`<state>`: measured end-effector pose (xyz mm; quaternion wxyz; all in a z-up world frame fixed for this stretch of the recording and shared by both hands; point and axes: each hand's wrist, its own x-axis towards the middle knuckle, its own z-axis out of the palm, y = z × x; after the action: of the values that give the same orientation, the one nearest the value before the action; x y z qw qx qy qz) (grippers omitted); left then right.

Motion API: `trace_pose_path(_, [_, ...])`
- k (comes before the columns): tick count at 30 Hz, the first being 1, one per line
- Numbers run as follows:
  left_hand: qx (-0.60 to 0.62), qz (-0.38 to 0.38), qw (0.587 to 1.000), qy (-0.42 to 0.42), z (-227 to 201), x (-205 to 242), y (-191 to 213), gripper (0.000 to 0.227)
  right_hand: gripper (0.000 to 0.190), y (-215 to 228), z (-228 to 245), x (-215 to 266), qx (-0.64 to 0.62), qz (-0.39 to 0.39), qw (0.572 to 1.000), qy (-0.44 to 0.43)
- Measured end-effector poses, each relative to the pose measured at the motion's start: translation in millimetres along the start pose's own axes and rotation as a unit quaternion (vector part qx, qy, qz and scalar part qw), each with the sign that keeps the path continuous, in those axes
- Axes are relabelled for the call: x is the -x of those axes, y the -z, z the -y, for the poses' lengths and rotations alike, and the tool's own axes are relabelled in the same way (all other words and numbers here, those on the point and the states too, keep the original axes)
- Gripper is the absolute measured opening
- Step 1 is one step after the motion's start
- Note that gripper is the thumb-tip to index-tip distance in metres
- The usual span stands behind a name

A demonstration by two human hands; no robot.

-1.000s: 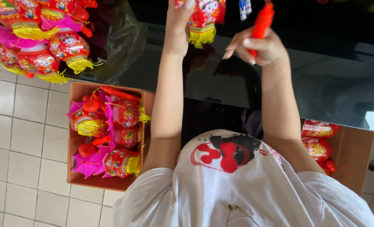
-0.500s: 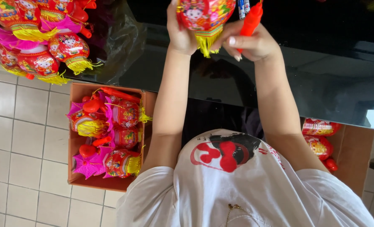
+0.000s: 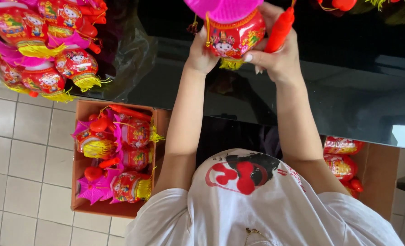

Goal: The person is assembling decorative Chinese lanterns by attaching a plastic handle containing a light and sound mechanism to the lantern body and testing the function.

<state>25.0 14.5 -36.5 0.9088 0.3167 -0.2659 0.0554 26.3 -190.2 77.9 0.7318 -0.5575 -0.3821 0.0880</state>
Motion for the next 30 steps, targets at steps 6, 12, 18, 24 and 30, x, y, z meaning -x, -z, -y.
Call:
trace_pose_path(6, [-0.149, 0.042, 0.987, 0.042, -38, -4, -34, 0.061, 0.067, 1, -13, 2, -0.034, -0.034, 0.998, 0.046])
trace_pose_path(12, [-0.246, -0.019, 0.969, -0.029, -19, 5, -50, 0.096, 0.074, -8, -8, 3, 0.101, -0.153, 0.980, 0.076])
trace_pose_path(18, [-0.149, -0.069, 0.983, -0.087, -34, -12, -68, 0.045, 0.075, 6, -1, 13, 0.032, -0.085, 0.995, 0.043])
trace_pose_path(24, [-0.144, -0.033, 0.989, -0.012, -42, -14, -53, 0.046, 0.057, 55, -23, 11, -0.227, 0.181, 0.951, -0.104])
trace_pose_path(30, [-0.140, -0.035, 0.989, -0.013, -38, -16, -55, 0.045, 0.055, 30, 0, -2, -0.057, 0.241, 0.966, -0.071])
